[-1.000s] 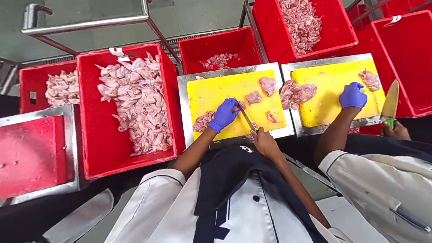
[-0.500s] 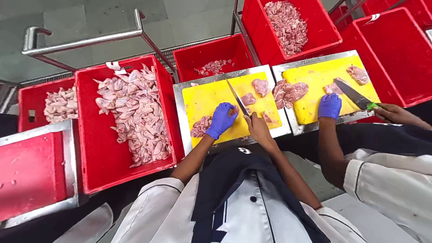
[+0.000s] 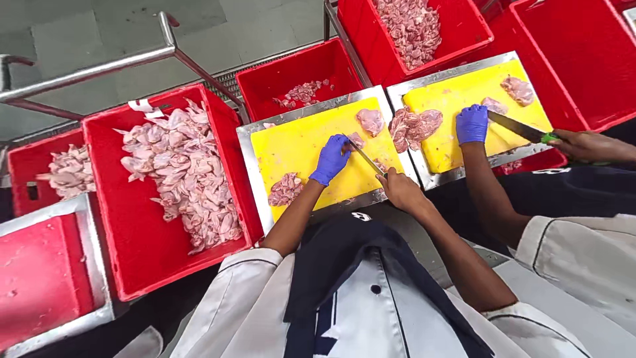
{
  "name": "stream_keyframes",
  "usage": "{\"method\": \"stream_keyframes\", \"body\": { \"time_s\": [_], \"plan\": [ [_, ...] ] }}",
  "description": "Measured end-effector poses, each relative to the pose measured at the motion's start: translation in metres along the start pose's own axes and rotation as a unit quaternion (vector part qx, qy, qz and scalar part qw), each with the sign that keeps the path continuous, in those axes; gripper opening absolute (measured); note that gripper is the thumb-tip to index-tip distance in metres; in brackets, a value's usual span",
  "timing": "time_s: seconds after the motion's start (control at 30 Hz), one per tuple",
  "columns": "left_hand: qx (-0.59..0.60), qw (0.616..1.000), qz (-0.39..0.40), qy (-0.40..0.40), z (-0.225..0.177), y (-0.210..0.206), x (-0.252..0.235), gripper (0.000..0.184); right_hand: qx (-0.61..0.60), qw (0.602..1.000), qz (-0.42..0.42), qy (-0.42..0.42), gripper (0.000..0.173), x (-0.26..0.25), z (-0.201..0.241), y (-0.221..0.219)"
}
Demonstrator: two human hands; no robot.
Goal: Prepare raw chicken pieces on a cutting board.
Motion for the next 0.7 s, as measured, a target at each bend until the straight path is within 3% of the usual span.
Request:
{"method": "stream_keyframes", "body": {
  "time_s": [0.23, 0.33, 0.43, 0.5, 0.6, 0.7],
  "plan": [
    [-0.012, 0.999, 0.04, -0.001, -0.004, -0.003, -0.001, 0.029, -0.07, 0.996, -0.055, 0.004, 0.061, -0.064, 0.058, -0.018],
    [-0.107, 0.989, 0.102, -0.026, -0.014, -0.005, 0.014, 0.042, -0.079, 0.995, -0.056, 0.02, 0.059, -0.072, 0.07, -0.014],
    [-0.192, 0.973, 0.125, -0.017, -0.018, 0.008, 0.026, 0.043, -0.089, 0.992, -0.083, 0.045, 0.062, -0.069, 0.056, -0.017],
    [-0.167, 0.982, 0.088, -0.008, -0.015, 0.021, 0.028, 0.046, -0.11, 0.984, -0.127, 0.065, 0.062, -0.057, 0.042, -0.015],
    [-0.095, 0.994, 0.031, -0.032, -0.018, 0.03, 0.007, 0.03, -0.145, 0.974, -0.165, 0.054, 0.061, -0.034, 0.02, -0.004],
    [-0.034, 0.986, 0.111, -0.122, -0.033, 0.013, -0.024, 0.038, -0.163, 0.972, -0.17, 0.017, 0.062, -0.021, -0.007, -0.007]
  ]
}}
Point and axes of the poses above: each hand's wrist, its own x-axis away from the middle knuckle, its own y-axis out of the back of the hand, z = x × y, the point moved 7 cm from there along -x, towards the middle knuckle, and after that the axes turned 13 degrees about -z, right-handed, at the moved point
